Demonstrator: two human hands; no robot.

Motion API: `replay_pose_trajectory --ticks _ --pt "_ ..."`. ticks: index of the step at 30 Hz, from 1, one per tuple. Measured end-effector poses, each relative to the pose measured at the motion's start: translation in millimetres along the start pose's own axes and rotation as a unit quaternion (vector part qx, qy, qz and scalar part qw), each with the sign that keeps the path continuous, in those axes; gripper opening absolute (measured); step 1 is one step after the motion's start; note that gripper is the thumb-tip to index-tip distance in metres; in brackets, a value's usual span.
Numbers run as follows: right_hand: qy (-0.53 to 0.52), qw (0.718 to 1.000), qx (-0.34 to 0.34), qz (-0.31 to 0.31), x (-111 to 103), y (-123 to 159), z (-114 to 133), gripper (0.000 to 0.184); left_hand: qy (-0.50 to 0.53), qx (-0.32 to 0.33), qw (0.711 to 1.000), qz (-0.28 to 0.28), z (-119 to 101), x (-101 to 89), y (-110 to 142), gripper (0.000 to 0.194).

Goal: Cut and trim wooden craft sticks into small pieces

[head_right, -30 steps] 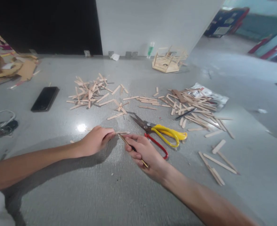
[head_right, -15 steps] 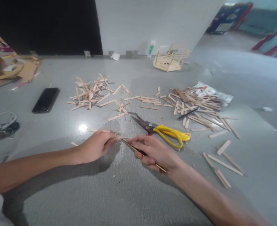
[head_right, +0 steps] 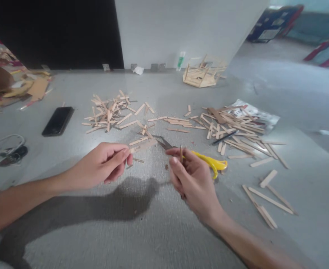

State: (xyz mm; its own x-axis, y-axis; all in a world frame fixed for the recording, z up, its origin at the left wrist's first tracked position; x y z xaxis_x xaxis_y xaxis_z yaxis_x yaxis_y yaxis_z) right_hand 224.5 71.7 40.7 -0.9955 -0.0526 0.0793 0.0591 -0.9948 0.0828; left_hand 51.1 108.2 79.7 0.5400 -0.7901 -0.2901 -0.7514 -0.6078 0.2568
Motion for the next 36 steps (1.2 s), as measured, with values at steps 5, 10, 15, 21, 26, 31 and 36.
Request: replay_pose_trajectory --ticks 5,10,15,21,26,31,36 --pt "-0.026 0.999 -0.021 0.036 20 16 7 0.033 0.010 0.002 0.998 0.068 -16 21.9 14 0.038" --pt "-0.046 0.997 -0.023 0.049 30 26 15 0.024 -0.003 -0.005 0.995 0.096 -16 31.7 19 0.039" --pt "-0.064 0.996 -0.027 0.052 32 27 17 0.023 0.025 0.009 0.995 0.096 -18 33.3 20 0.036" --pt "-0.080 0.995 -0.029 0.061 31 29 13 0.015 -0.019 0.042 0.998 0.036 -24 22.8 19 0.026" --pt "-0.084 0.994 -0.034 0.059 30 31 11 0.013 -0.097 0.111 0.988 -0.040 -38 12.6 23 0.018" --pt "-0.058 0.997 -0.027 0.031 29 31 14 0.016 -0.123 0.159 0.977 -0.065 -45 11.5 27 0.019" --pt "-0.013 1.000 -0.005 -0.002 26 32 11 0.019 -0.161 0.180 0.967 -0.078 -48 13.1 27 0.019"
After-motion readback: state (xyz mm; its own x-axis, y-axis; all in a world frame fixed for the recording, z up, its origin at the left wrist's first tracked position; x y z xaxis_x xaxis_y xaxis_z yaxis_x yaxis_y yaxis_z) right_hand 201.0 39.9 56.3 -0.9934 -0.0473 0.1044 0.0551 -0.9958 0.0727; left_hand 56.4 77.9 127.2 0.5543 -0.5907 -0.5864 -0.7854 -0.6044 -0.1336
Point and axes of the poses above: each hand's wrist, its own y-axis away from the middle knuckle, its own x-axis out of the palm, z = x × y, the point moved 10 cm from there along -y, towards the middle knuckle, and after that the axes turned 10 degrees about z, right-handed, at the moved point
